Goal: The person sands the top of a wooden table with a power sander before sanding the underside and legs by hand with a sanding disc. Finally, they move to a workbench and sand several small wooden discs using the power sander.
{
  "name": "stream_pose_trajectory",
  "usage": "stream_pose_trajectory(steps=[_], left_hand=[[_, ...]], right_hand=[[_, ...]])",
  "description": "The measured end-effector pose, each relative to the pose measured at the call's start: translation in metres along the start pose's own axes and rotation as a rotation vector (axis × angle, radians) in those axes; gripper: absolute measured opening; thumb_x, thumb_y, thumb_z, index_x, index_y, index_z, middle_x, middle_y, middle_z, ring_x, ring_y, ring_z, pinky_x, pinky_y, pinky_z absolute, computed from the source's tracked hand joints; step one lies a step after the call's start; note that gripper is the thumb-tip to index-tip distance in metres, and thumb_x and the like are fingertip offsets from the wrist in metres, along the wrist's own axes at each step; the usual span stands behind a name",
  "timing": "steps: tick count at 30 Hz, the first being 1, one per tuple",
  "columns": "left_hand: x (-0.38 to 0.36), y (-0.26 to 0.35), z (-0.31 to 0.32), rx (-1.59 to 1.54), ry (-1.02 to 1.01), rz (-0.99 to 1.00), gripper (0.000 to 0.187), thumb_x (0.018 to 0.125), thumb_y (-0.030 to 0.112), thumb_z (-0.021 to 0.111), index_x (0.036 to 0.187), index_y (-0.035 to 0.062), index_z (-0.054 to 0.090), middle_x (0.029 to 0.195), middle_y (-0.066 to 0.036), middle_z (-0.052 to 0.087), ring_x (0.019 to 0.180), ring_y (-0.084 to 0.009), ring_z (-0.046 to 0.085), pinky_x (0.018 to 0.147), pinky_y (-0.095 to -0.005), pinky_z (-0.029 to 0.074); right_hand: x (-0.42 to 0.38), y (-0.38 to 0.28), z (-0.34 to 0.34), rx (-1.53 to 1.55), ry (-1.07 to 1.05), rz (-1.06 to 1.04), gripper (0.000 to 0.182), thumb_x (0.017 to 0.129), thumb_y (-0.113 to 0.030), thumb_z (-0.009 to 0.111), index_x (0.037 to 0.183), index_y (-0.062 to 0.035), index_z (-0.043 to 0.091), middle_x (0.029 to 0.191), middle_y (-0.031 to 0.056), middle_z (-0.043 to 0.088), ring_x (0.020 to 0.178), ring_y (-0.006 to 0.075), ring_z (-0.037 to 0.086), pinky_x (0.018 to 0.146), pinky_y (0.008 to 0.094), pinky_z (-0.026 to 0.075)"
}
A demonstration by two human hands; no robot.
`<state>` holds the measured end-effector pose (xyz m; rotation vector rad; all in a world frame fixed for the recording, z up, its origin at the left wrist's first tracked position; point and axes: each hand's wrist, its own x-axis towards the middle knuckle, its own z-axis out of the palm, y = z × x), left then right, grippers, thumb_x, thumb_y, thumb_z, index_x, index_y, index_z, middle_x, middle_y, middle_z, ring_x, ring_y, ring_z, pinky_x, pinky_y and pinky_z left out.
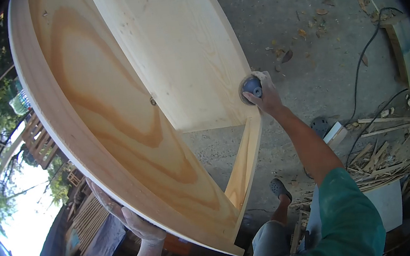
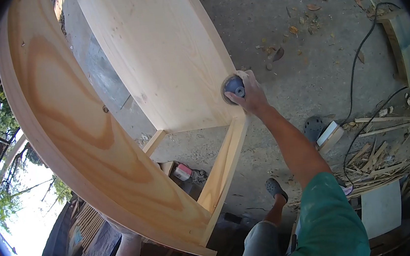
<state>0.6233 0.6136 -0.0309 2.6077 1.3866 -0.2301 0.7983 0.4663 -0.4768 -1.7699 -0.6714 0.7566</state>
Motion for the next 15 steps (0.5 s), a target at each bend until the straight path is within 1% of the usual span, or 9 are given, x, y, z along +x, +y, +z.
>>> stream_pose_trajectory(steps=[3,5,6,7,8,9,10,13,15], left_hand=[[-0.015,-0.018,-0.001,-0.316,-0.043,-0.167,0.052,0.094,0.026,0.054,0.136,-0.0027,0.042,0.147,-0.021,0.035,0.143,-0.0302,0.029,0.112,-0.0442,0.029],[-0.02,-0.029,-0.001,-0.845,-0.008,-0.396,0.053,0.094,0.026,0.053,0.136,-0.0027,0.041,0.148,-0.021,0.035,0.143,-0.0299,0.029,0.113,-0.044,0.029],[-0.006,-0.017,-0.001,-1.241,0.118,-0.472,0.044,0.09,0.019,0.066,0.127,-0.0027,0.053,0.141,-0.021,0.044,0.139,-0.0276,0.035,0.108,-0.0428,0.037],[0.008,0.001,0.001,-0.609,-0.002,-0.263,0.048,0.094,0.023,0.056,0.133,-0.0032,0.045,0.145,-0.022,0.038,0.142,-0.0304,0.03,0.111,-0.0454,0.031],[0.021,0.018,0.002,0.033,0.01,-0.071,0.053,0.097,0.027,0.047,0.139,-0.0036,0.038,0.15,-0.023,0.032,0.144,-0.0331,0.025,0.115,-0.048,0.025],[0.034,0.035,0.009,-0.058,0.095,-0.005,0.061,0.099,0.032,0.036,0.147,-0.0047,0.026,0.156,-0.024,0.022,0.148,-0.0351,0.016,0.119,-0.0489,0.016],[0.038,0.046,0.008,-0.147,0.174,0.056,0.069,0.1,0.036,0.025,0.154,-0.0058,0.014,0.162,-0.025,0.013,0.152,-0.037,0.008,0.122,-0.0497,0.008],[0.039,0.051,0.003,-0.085,0.172,0.069,0.066,0.1,0.032,0.025,0.154,-0.006,0.017,0.161,-0.026,0.014,0.15,-0.0396,0.012,0.121,-0.0521,0.01],[0.038,0.054,-0.002,-0.055,0.171,0.086,0.064,0.101,0.031,0.028,0.153,-0.0058,0.019,0.161,-0.026,0.015,0.15,-0.0402,0.013,0.121,-0.0527,0.01]], right_hand=[[0.136,-0.024,-0.01,0.096,0.205,0.111,0.064,0.087,-0.049,0.07,0.134,-0.0108,0.047,0.126,0.0192,0.057,0.113,0.0373,0.06,0.095,0.0462,0.048],[0.209,-0.027,-0.015,0.069,0.259,0.236,0.061,0.093,-0.055,0.056,0.13,-0.007,0.05,0.116,0.0203,0.064,0.106,0.0341,0.063,0.092,0.0443,0.049],[0.222,-0.045,-0.024,0.019,0.277,0.346,0.059,0.096,-0.057,0.05,0.127,-0.006,0.053,0.109,0.0189,0.067,0.099,0.0307,0.066,0.089,0.0423,0.05],[0.215,-0.068,-0.038,0.298,0.155,0.374,0.058,0.097,-0.057,0.047,0.124,-0.0059,0.055,0.104,0.0173,0.068,0.093,0.0273,0.066,0.085,0.0402,0.049],[0.197,-0.101,-0.053,0.57,0.026,0.382,0.057,0.098,-0.057,0.044,0.12,-0.0058,0.056,0.1,0.0156,0.069,0.087,0.0238,0.065,0.082,0.0381,0.049],[0.172,-0.135,-0.067,0.833,-0.11,0.379,0.057,0.099,-0.057,0.041,0.117,-0.0057,0.058,0.095,0.0139,0.07,0.081,0.0204,0.065,0.079,0.036,0.049],[0.13,-0.172,-0.077,0.9,-0.18,0.409,0.054,0.101,-0.054,0.035,0.11,-0.0076,0.062,0.086,0.0098,0.069,0.07,0.0136,0.06,0.072,0.031,0.047],[-0.003,-0.247,-0.088,1.105,-0.446,0.554,0.047,0.105,-0.041,0.032,0.106,-0.0045,0.062,0.094,0.0084,0.063,0.074,0.0148,0.061,0.076,0.0315,0.048],[-0.064,-0.285,-0.085,0.84,-0.333,0.512,0.044,0.105,-0.037,0.033,0.104,-0.0026,0.06,0.094,0.0093,0.061,0.087,0.0189,0.06,0.086,0.0336,0.045]])
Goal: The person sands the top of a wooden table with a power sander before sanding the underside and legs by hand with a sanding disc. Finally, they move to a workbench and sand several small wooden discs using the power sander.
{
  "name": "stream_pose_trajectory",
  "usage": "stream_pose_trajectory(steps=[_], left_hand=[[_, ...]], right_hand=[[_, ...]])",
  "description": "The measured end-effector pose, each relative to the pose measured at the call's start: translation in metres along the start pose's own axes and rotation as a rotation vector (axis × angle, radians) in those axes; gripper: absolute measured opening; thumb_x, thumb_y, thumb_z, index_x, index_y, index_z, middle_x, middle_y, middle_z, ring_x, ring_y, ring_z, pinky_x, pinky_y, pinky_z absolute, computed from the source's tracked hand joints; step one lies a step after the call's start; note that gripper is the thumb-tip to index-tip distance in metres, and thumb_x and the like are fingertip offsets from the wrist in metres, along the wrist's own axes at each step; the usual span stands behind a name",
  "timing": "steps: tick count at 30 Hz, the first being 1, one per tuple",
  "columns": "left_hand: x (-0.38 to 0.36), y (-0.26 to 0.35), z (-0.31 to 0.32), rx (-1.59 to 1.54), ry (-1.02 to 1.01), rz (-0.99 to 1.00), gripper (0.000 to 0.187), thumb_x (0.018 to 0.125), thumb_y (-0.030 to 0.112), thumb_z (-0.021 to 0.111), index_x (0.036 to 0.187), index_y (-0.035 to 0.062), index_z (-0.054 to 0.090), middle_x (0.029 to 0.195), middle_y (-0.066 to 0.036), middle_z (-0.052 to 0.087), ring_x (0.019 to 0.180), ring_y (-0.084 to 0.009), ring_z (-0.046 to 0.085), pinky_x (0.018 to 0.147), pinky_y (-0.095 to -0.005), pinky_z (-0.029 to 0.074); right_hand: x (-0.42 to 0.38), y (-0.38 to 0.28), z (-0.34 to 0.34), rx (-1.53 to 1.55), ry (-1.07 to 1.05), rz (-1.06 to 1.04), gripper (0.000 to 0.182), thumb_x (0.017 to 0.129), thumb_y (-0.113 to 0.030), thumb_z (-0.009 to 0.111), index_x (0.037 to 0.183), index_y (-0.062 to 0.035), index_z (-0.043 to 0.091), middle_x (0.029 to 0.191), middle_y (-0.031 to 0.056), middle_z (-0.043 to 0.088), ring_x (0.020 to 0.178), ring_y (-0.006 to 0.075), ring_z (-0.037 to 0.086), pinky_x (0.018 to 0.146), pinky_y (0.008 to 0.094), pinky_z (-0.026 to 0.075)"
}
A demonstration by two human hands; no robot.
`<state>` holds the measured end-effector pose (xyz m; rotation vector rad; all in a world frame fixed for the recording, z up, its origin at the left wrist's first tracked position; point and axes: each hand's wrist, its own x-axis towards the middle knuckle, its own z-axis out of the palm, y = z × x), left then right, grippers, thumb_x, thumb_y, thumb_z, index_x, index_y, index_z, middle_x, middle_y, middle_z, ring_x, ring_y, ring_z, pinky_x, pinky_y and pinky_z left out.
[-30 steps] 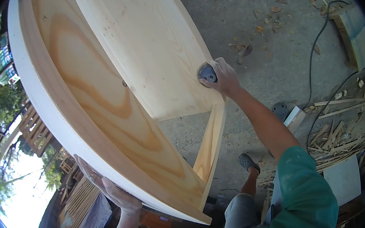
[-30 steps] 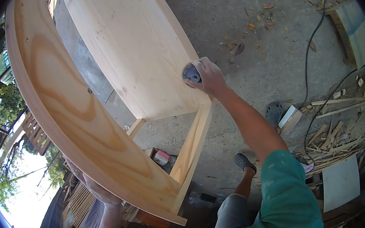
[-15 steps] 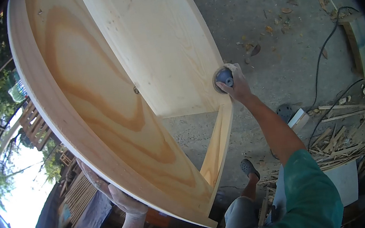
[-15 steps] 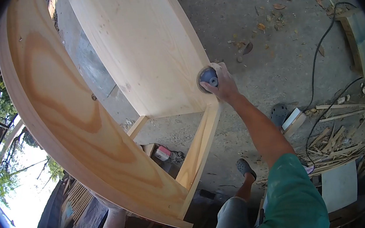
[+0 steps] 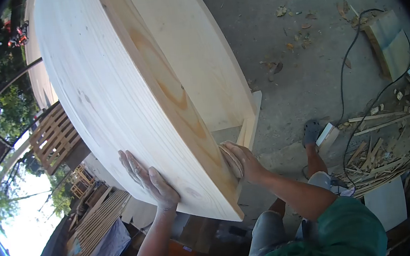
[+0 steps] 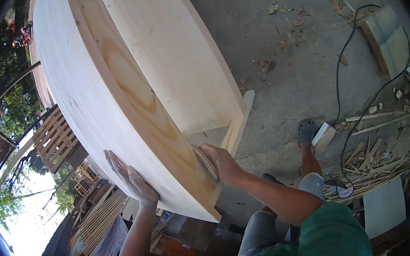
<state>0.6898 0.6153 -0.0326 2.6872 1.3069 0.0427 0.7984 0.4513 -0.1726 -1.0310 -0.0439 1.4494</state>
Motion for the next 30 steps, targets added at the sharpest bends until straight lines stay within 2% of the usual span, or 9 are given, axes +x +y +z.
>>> stream_pose_trajectory(steps=[5,8,10,13,16,20,25,28,30], left_hand=[[-0.002,0.002,-0.004,0.057,0.015,-0.038,0.064,0.102,0.034,0.03,0.154,-0.0015,0.023,0.162,-0.021,0.018,0.151,-0.0363,0.013,0.122,-0.0492,0.009],[-0.003,0.002,-0.005,0.06,0.026,-0.035,0.063,0.102,0.035,0.033,0.155,0.0023,0.024,0.163,-0.018,0.017,0.152,-0.0359,0.011,0.121,-0.0507,0.006],[-0.002,0.004,-0.007,0.055,0.013,-0.051,0.064,0.102,0.036,0.034,0.156,0.0035,0.023,0.164,-0.019,0.016,0.152,-0.0368,0.01,0.121,-0.0535,0.003],[-0.001,0.006,-0.012,0.035,-0.015,-0.082,0.067,0.102,0.041,0.034,0.157,0.0048,0.021,0.164,-0.02,0.015,0.152,-0.0391,0.007,0.119,-0.0577,0.0],[0.002,0.004,-0.017,0.036,-0.031,-0.081,0.068,0.101,0.041,0.036,0.156,0.0046,0.022,0.163,-0.022,0.014,0.152,-0.0417,0.006,0.118,-0.0597,-0.001],[0.01,0.003,-0.019,-0.01,-0.034,-0.073,0.069,0.1,0.043,0.036,0.156,0.0041,0.022,0.163,-0.024,0.014,0.151,-0.0451,0.006,0.118,-0.0621,-0.001],[0.018,0.001,-0.017,0.002,-0.062,-0.122,0.07,0.101,0.043,0.033,0.157,0.0042,0.02,0.163,-0.025,0.012,0.15,-0.0469,0.004,0.117,-0.0623,-0.002],[0.136,0.04,-0.013,0.01,-0.027,-0.672,0.067,0.104,0.043,0.029,0.158,0.0072,0.016,0.166,-0.016,0.007,0.153,-0.0387,-0.001,0.118,-0.06,-0.005],[0.274,0.069,-0.021,0.085,-0.098,-0.335,0.064,0.104,0.041,0.029,0.16,0.0114,0.013,0.167,-0.012,0.005,0.153,-0.0355,-0.004,0.118,-0.0591,-0.006]], right_hand=[[0.11,-0.096,0.021,0.009,0.243,-0.243,0.044,0.101,-0.033,0.037,0.101,0.0033,0.061,0.085,0.0127,0.061,0.082,0.0207,0.057,0.082,0.035,0.044],[0.187,-0.191,0.015,0.026,0.06,-0.182,0.045,0.104,-0.037,0.034,0.099,-0.0029,0.062,0.091,0.0057,0.061,0.085,0.0158,0.055,0.086,0.0298,0.043],[0.17,-0.176,0.016,-0.02,0.118,-0.204,0.046,0.104,-0.038,0.034,0.104,-0.0023,0.062,0.092,0.0067,0.062,0.086,0.0161,0.056,0.085,0.0313,0.044],[0.078,-0.066,0.001,-0.179,0.059,-0.088,0.049,0.106,-0.035,0.036,0.136,-0.001,0.054,0.132,0.0142,0.059,0.125,0.0199,0.054,0.107,0.0314,0.04],[0.047,0.003,-0.008,-0.15,0.093,-0.073,0.049,0.105,-0.036,0.036,0.134,-0.0017,0.056,0.123,0.0116,0.064,0.118,0.0202,0.058,0.103,0.0312,0.041],[0.185,-0.154,0.004,0.082,0.123,0.184,0.047,0.103,-0.04,0.04,0.122,-0.0038,0.062,0.11,0.0061,0.066,0.106,0.0158,0.059,0.095,0.029,0.043],[0.318,-0.279,0.012,0.123,0.066,-0.063,0.047,0.103,-0.043,0.038,0.117,-0.0057,0.063,0.108,0.0033,0.065,0.101,0.013,0.058,0.093,0.0289,0.043],[0.245,-0.226,0.007,0.105,0.059,0.131,0.053,0.104,-0.044,0.037,0.132,-0.004,0.057,0.121,0.0064,0.063,0.113,0.0136,0.058,0.099,0.0298,0.044],[0.177,-0.166,0.001,-0.02,0.067,0.319,0.056,0.104,-0.045,0.038,0.135,-0.0011,0.056,0.125,0.0122,0.062,0.118,0.0193,0.056,0.104,0.031,0.04]])
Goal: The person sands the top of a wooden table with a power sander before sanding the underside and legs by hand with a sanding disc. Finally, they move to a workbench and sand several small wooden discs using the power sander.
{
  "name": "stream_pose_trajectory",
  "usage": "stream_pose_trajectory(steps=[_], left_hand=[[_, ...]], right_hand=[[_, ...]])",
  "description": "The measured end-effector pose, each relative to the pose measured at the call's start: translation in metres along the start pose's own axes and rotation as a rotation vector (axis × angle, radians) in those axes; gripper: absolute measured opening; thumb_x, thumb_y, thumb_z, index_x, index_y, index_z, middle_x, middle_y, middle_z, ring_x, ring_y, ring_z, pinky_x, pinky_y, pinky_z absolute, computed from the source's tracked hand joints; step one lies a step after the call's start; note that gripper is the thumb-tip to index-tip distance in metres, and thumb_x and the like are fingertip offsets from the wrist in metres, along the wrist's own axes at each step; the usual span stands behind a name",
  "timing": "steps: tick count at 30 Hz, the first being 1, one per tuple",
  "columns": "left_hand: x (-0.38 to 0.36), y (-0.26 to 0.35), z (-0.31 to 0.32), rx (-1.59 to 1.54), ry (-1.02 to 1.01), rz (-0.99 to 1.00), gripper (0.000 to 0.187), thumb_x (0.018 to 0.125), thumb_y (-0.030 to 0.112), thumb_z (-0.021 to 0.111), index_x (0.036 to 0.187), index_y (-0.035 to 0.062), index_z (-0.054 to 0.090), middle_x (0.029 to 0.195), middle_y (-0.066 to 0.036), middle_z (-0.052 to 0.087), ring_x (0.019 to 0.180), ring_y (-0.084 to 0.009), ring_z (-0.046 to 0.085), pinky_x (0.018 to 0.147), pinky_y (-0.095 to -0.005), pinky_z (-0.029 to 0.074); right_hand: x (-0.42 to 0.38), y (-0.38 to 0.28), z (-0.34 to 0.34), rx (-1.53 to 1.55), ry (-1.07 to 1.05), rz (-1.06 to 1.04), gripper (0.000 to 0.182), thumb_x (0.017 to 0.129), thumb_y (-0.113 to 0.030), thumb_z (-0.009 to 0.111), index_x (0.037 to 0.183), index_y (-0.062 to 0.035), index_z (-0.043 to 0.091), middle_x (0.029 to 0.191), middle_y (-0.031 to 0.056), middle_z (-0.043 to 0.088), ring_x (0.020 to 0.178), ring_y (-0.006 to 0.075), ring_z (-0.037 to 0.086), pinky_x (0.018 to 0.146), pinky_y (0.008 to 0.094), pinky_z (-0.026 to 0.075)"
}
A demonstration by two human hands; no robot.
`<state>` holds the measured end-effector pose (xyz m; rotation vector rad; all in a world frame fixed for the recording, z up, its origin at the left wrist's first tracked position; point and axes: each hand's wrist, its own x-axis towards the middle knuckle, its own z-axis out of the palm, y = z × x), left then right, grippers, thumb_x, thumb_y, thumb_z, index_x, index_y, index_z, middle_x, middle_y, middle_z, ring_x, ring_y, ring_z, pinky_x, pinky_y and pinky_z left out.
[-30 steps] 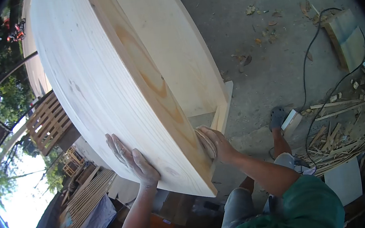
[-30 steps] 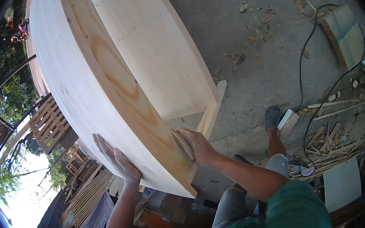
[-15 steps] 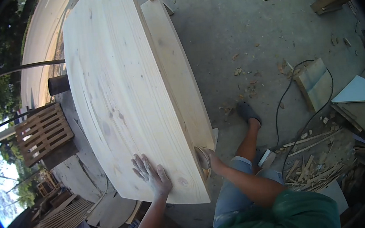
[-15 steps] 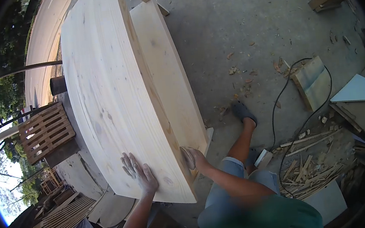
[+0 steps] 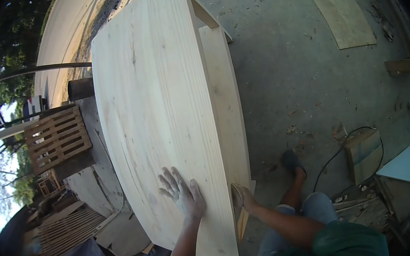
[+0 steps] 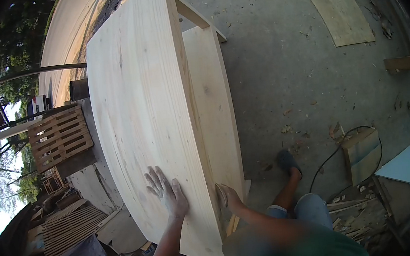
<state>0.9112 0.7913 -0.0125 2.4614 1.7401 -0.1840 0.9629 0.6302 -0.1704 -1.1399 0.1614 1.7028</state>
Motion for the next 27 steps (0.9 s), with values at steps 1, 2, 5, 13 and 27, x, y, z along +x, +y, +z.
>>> stream_pose_trajectory(steps=[1,2,5,13,27], left_hand=[[0.057,0.038,-0.014,-0.005,0.016,0.133,0.063,0.105,0.041,0.029,0.16,0.0136,0.013,0.167,-0.012,0.005,0.153,-0.0357,-0.004,0.119,-0.0581,-0.007],[0.11,0.065,-0.018,0.048,0.037,0.166,0.063,0.105,0.044,0.029,0.16,0.0155,0.014,0.167,-0.011,0.005,0.153,-0.0346,-0.004,0.12,-0.0569,-0.007],[0.246,0.131,-0.031,0.054,0.092,0.138,0.065,0.105,0.051,0.027,0.16,0.02,0.014,0.167,-0.009,0.006,0.153,-0.0325,-0.001,0.121,-0.0565,-0.005],[0.425,0.207,-0.056,0.033,0.146,0.115,0.067,0.103,0.055,0.025,0.159,0.0189,0.018,0.166,-0.009,0.01,0.153,-0.0335,0.002,0.122,-0.0564,-0.002],[0.519,0.227,-0.076,-0.038,0.132,0.001,0.068,0.103,0.053,0.025,0.159,0.0143,0.019,0.166,-0.012,0.011,0.153,-0.0346,0.003,0.121,-0.0546,0.0]], right_hand=[[-0.029,0.016,0.0,-0.097,0.049,0.062,0.053,0.104,-0.043,0.038,0.13,-0.0009,0.058,0.122,0.0127,0.062,0.117,0.0207,0.056,0.104,0.0315,0.038],[-0.03,0.0,0.001,-0.087,0.078,0.072,0.051,0.104,-0.042,0.038,0.127,-0.0011,0.059,0.119,0.0118,0.063,0.113,0.0199,0.057,0.102,0.0311,0.039],[-0.005,-0.063,0.015,0.008,0.094,0.092,0.047,0.103,-0.04,0.039,0.118,-0.0012,0.062,0.107,0.0084,0.063,0.102,0.0172,0.057,0.094,0.03,0.042],[0.231,-0.463,0.027,-0.075,0.068,-0.339,0.051,0.104,-0.041,0.033,0.125,-0.0038,0.061,0.114,0.0099,0.064,0.108,0.0187,0.058,0.098,0.0321,0.042],[0.264,-0.534,0.038,-0.08,0.173,-0.351,0.036,0.104,-0.033,0.039,0.104,-0.0031,0.059,0.093,0.0083,0.064,0.092,0.0206,0.06,0.086,0.0361,0.045]])
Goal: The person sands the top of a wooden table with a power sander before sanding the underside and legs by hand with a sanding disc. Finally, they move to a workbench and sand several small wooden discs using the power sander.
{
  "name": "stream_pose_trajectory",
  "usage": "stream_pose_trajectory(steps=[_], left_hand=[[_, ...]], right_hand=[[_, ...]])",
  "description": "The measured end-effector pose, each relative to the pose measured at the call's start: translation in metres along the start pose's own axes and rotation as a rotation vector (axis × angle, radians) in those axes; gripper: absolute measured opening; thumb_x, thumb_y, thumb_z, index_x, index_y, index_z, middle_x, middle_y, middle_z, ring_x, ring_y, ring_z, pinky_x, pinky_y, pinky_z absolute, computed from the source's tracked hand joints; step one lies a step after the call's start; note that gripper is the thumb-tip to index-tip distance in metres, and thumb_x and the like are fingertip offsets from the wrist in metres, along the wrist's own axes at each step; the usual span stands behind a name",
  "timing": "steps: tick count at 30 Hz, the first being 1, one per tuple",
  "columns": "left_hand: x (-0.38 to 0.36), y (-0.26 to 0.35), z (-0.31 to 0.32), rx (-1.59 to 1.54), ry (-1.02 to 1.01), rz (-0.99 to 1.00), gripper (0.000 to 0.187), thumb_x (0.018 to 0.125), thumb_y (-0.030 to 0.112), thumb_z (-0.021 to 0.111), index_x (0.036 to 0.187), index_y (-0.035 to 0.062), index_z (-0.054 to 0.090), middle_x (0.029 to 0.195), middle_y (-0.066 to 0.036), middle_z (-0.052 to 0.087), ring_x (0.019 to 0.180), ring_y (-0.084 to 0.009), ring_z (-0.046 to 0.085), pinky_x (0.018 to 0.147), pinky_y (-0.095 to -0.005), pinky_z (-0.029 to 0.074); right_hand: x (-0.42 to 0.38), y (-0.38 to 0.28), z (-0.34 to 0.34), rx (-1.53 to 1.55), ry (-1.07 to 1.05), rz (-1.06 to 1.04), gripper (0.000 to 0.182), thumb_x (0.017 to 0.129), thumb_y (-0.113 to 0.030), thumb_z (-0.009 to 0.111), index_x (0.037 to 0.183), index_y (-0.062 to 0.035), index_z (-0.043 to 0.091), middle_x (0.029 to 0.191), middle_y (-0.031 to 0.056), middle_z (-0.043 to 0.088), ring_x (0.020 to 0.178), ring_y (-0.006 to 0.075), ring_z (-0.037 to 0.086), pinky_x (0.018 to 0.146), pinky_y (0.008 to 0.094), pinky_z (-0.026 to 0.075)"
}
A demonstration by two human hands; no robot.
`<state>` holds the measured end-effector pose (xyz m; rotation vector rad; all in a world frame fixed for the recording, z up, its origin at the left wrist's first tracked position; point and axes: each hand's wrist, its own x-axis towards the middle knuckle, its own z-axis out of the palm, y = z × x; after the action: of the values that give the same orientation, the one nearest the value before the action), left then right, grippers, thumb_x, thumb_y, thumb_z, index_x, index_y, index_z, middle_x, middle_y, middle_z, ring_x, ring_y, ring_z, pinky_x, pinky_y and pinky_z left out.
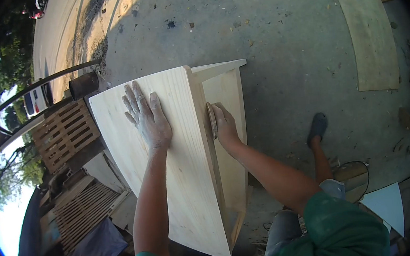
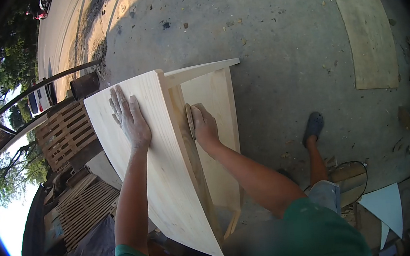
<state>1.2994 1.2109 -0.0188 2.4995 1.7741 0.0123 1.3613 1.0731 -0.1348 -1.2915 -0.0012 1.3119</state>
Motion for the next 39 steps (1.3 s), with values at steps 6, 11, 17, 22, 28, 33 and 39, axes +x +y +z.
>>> stream_pose_trajectory(steps=[6,11,17,22,28,33,39], left_hand=[[0.001,0.003,-0.003,-0.024,-0.023,0.01,0.065,0.104,0.047,0.028,0.159,0.0122,0.017,0.166,-0.012,0.011,0.153,-0.0348,0.003,0.121,-0.0549,0.0],[0.004,0.002,-0.002,-0.048,-0.029,0.027,0.064,0.104,0.044,0.027,0.159,0.0121,0.017,0.166,-0.012,0.011,0.153,-0.0348,0.004,0.121,-0.0538,0.001],[0.004,0.004,-0.004,-0.067,-0.033,0.085,0.064,0.103,0.036,0.028,0.157,0.002,0.018,0.164,-0.02,0.014,0.152,-0.0373,0.006,0.121,-0.0523,0.003],[0.004,-0.004,0.0,-0.094,-0.047,0.145,0.064,0.1,0.027,0.027,0.153,-0.0076,0.018,0.161,-0.026,0.015,0.151,-0.0393,0.01,0.122,-0.0511,0.007],[0.006,-0.012,0.0,-0.063,-0.06,0.193,0.065,0.099,0.027,0.024,0.152,-0.0102,0.017,0.161,-0.027,0.014,0.151,-0.04,0.011,0.122,-0.0514,0.008],[0.005,-0.012,-0.002,-0.059,-0.07,0.192,0.066,0.099,0.027,0.024,0.152,-0.01,0.016,0.161,-0.027,0.014,0.151,-0.0397,0.01,0.122,-0.0514,0.008],[0.007,-0.008,-0.002,-0.064,-0.076,0.149,0.065,0.099,0.028,0.024,0.153,-0.0079,0.017,0.162,-0.026,0.014,0.151,-0.0394,0.01,0.122,-0.0516,0.008]], right_hand=[[0.031,-0.021,-0.007,0.024,0.048,-0.021,0.04,0.105,-0.038,0.038,0.101,-0.002,0.056,0.083,0.0089,0.061,0.079,0.0251,0.057,0.078,0.0398,0.045],[0.066,-0.006,-0.011,0.18,0.459,0.031,0.051,0.106,-0.046,0.036,0.103,0.0018,0.053,0.095,0.0159,0.052,0.084,0.0301,0.051,0.083,0.0421,0.043],[0.082,-0.01,0.021,-0.264,0.463,-0.388,0.038,0.104,-0.033,0.045,0.118,0.0,0.056,0.1,0.0197,0.052,0.09,0.0375,0.057,0.081,0.0469,0.047],[0.099,0.024,0.015,-0.276,0.475,-0.647,0.033,0.103,-0.028,0.045,0.123,-0.004,0.058,0.088,0.0211,0.065,0.078,0.039,0.065,0.069,0.0473,0.049],[0.201,0.096,-0.004,-0.062,0.774,-0.13,0.033,0.106,-0.032,0.038,0.109,-0.0058,0.057,0.09,0.0227,0.067,0.084,0.0377,0.069,0.07,0.0459,0.051],[0.211,0.107,-0.013,0.004,0.743,0.02,0.038,0.107,-0.031,0.039,0.109,0.0005,0.06,0.096,0.0156,0.065,0.088,0.0256,0.063,0.08,0.0369,0.049],[0.094,-0.067,-0.012,-0.323,0.131,-0.581,0.033,0.093,-0.024,0.065,0.115,-0.0002,0.07,0.082,0.0189,0.071,0.072,0.0319,0.07,0.068,0.0351,0.053]])
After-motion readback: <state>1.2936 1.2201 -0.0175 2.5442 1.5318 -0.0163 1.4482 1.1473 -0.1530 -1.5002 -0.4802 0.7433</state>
